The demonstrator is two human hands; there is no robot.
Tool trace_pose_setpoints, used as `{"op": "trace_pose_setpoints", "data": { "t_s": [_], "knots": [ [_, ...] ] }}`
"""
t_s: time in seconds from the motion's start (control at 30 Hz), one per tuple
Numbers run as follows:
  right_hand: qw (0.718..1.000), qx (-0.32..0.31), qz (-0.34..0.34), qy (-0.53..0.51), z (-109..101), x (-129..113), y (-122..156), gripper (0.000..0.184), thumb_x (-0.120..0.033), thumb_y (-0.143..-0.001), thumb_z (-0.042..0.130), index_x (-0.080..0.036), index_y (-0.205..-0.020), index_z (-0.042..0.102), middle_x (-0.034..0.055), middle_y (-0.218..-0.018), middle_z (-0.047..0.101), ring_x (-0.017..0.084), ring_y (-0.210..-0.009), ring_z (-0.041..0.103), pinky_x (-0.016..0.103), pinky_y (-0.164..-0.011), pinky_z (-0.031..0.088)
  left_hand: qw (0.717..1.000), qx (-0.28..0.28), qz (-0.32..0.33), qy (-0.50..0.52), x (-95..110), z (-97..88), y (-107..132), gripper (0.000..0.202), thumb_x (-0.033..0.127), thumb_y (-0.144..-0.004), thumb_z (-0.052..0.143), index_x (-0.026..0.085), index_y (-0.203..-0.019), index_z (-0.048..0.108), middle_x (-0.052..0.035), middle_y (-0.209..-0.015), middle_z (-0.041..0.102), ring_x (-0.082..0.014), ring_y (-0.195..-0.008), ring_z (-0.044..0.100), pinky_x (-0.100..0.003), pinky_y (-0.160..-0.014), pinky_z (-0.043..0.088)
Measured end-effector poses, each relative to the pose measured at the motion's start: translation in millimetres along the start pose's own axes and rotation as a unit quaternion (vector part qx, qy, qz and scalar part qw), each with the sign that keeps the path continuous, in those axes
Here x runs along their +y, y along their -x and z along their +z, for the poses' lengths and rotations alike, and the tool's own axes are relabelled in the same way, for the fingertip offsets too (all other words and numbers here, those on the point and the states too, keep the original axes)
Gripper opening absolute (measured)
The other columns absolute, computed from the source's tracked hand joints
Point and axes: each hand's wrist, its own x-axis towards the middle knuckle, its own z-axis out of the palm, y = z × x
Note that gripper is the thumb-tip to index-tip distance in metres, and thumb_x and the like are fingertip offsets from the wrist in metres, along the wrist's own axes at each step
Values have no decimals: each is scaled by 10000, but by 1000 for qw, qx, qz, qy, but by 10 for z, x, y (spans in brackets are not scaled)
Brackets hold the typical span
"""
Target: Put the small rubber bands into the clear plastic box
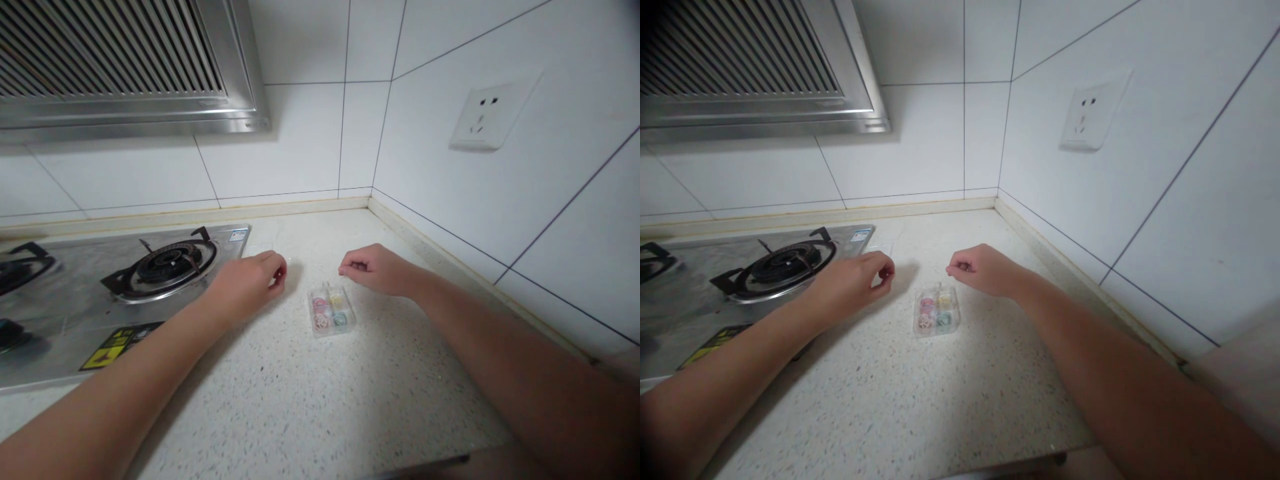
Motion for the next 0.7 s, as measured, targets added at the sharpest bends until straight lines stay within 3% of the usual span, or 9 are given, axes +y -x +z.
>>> {"op": "trace_pose_setpoints", "data": {
  "t_s": [0.13,0.23,0.3,0.43,0.5,0.6,0.7],
  "knots": [
    [999,10,-3,-42,64,-33,-6,223,-329,-878,570,-160,-826,706,-8,-634,606,98,-578,492,238,-566,339,998,15,37,45,335,22,19,130,273,-921,488,204,-934,598,-39,-907,683,-196,-773,633,-286,-598,364],
    [997,22,-10,-77,104,-68,-10,205,-326,-877,580,-162,-846,699,-13,-640,601,99,-591,498,234,-578,358,987,38,3,158,483,42,-18,105,271,-908,519,207,-924,601,-26,-894,668,-168,-719,598,-286,-617,391],
    [994,20,-7,-108,120,-91,-13,238,-358,-889,572,-160,-842,694,-14,-625,587,101,-580,490,235,-560,359,965,51,-41,256,534,57,-104,96,273,-894,540,205,-903,608,-13,-844,654,-152,-667,566,-281,-608,397],
    [986,31,16,-161,118,-80,-18,241,-373,-890,572,-156,-861,673,-5,-631,607,108,-569,502,243,-551,376,889,82,-134,430,608,151,-358,160,317,-884,553,176,-856,624,-16,-779,636,-149,-643,546,-277,-593,403],
    [984,41,26,-173,117,-48,-22,220,-362,-882,583,-160,-877,667,-9,-632,602,109,-567,504,246,-555,382,869,103,-139,464,642,239,-452,154,311,-877,559,172,-872,624,-16,-795,637,-149,-664,551,-275,-612,415],
    [975,44,33,-215,143,-8,-28,208,-370,-872,602,-172,-912,651,-20,-644,582,106,-570,498,243,-549,383,869,138,-131,457,663,364,-496,126,295,-867,573,179,-884,619,-6,-778,625,-143,-654,538,-271,-612,410],
    [970,47,29,-236,187,1,-34,219,-393,-840,654,-183,-901,640,-25,-680,572,98,-569,471,240,-534,368,878,135,-92,450,649,426,-461,109,289,-868,579,189,-886,620,2,-757,608,-136,-632,516,-262,-586,392]
  ]
}}
